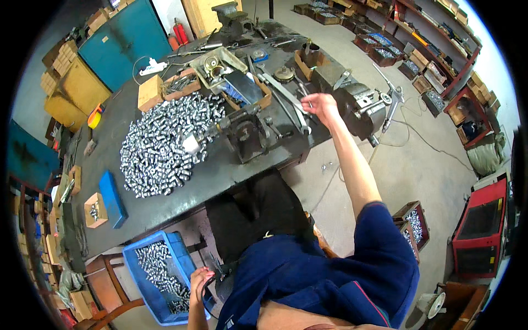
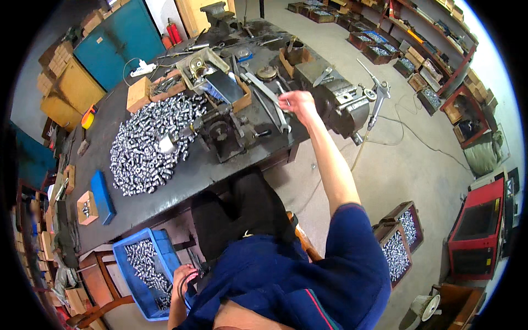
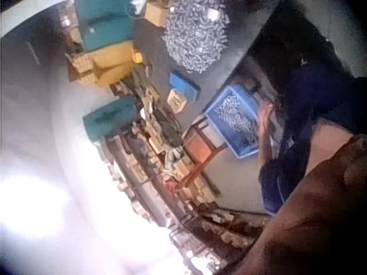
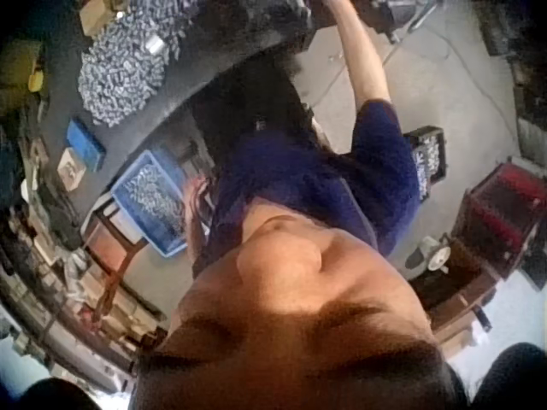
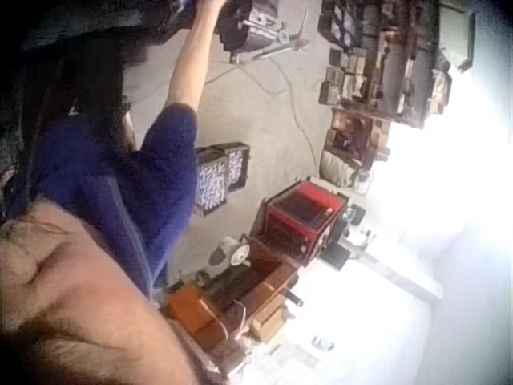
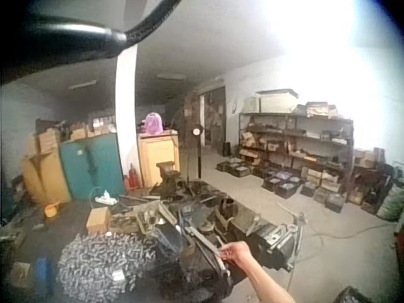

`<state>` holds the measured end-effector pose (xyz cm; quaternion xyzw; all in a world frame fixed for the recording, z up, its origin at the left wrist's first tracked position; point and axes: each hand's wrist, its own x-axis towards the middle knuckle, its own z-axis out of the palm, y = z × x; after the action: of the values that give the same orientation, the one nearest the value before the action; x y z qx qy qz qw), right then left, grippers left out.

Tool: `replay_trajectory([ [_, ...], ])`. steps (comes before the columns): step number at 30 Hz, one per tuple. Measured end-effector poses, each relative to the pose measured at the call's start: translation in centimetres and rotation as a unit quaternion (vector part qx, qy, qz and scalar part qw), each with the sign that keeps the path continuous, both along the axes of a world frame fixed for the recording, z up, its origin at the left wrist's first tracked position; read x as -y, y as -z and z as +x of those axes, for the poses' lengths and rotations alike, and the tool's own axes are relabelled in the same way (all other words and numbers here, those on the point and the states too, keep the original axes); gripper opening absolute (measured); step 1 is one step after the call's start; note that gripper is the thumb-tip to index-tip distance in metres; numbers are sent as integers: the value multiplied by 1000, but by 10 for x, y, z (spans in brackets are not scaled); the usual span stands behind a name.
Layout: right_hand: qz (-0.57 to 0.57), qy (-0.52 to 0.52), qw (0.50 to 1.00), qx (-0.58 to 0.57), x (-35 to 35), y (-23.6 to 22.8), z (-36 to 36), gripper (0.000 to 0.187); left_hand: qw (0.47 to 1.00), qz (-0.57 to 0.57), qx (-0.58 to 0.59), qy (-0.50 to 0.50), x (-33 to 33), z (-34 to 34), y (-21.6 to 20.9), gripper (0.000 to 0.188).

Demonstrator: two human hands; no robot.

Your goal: The person picks up small cylindrical metal parts from a blue bin and uses a deburring tool to scrape the edges of each part. After processing, the parts are placed onto a pile on the workbench. The person repeats this process for numerous parts.

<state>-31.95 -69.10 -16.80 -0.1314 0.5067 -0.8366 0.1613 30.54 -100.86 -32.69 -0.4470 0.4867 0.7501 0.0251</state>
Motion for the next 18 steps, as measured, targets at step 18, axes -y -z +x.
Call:
replay_trajectory([
  [18,705,-99,662,-233,73,-8,1,44,988,-118,29,94,22,-128,-72,25],
])
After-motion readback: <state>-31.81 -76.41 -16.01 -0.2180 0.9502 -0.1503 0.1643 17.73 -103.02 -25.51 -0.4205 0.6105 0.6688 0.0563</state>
